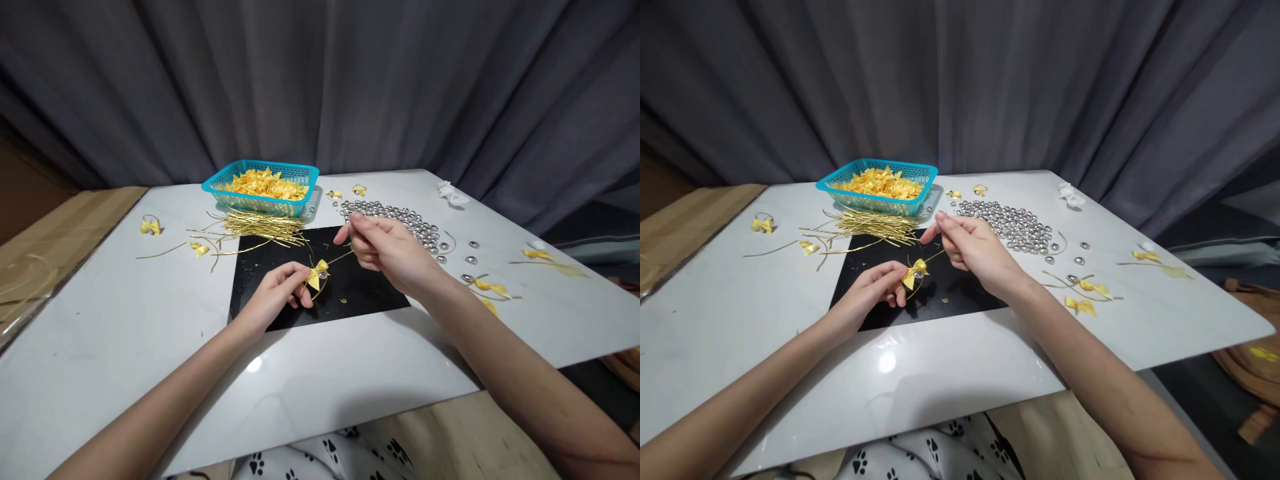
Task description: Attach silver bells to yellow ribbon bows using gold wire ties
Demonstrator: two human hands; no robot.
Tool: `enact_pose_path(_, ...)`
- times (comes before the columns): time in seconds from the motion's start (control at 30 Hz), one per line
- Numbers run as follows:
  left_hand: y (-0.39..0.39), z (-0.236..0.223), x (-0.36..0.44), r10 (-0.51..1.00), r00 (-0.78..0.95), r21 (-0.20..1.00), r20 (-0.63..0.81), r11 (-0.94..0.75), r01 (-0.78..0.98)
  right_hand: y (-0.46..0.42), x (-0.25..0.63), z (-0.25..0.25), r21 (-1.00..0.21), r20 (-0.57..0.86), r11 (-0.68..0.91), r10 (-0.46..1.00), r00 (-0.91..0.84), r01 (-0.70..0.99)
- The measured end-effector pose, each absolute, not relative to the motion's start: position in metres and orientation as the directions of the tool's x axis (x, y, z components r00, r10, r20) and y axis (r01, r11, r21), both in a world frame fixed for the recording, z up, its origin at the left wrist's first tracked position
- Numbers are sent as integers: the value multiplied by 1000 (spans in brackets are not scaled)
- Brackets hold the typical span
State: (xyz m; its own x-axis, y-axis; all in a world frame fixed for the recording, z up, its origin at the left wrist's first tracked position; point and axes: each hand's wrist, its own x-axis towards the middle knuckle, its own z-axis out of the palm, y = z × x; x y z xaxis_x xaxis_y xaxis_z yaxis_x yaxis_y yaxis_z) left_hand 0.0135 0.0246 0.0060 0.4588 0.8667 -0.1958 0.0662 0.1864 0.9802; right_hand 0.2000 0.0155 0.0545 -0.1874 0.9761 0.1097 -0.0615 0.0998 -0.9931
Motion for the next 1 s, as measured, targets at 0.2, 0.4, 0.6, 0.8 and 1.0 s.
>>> enact_pose_path(0.2, 27, 7, 12, 917, 383, 990, -111, 70, 119, 15, 205, 61, -959, 181, 217, 964, -196, 181)
enact_pose_path(0.4, 26, 7, 12, 925, 375, 997, -60, 36, 71, 23, 198, 43, -853, 8, 141, 966, -258, 502)
enact_pose_path(0.6, 25, 8, 13, 928, 371, 999, -29, 17, 33, 22, 194, 38, -910, -120, 29, 937, -329, 414)
enact_pose_path(0.8, 27, 9, 11, 933, 356, 996, -54, 27, 79, 23, 199, 48, -899, -153, -11, 944, -291, 437)
enact_pose_path(1.0, 28, 6, 9, 924, 371, 996, -89, 84, 30, 25, 199, 44, -886, -180, -26, 939, -292, 462)
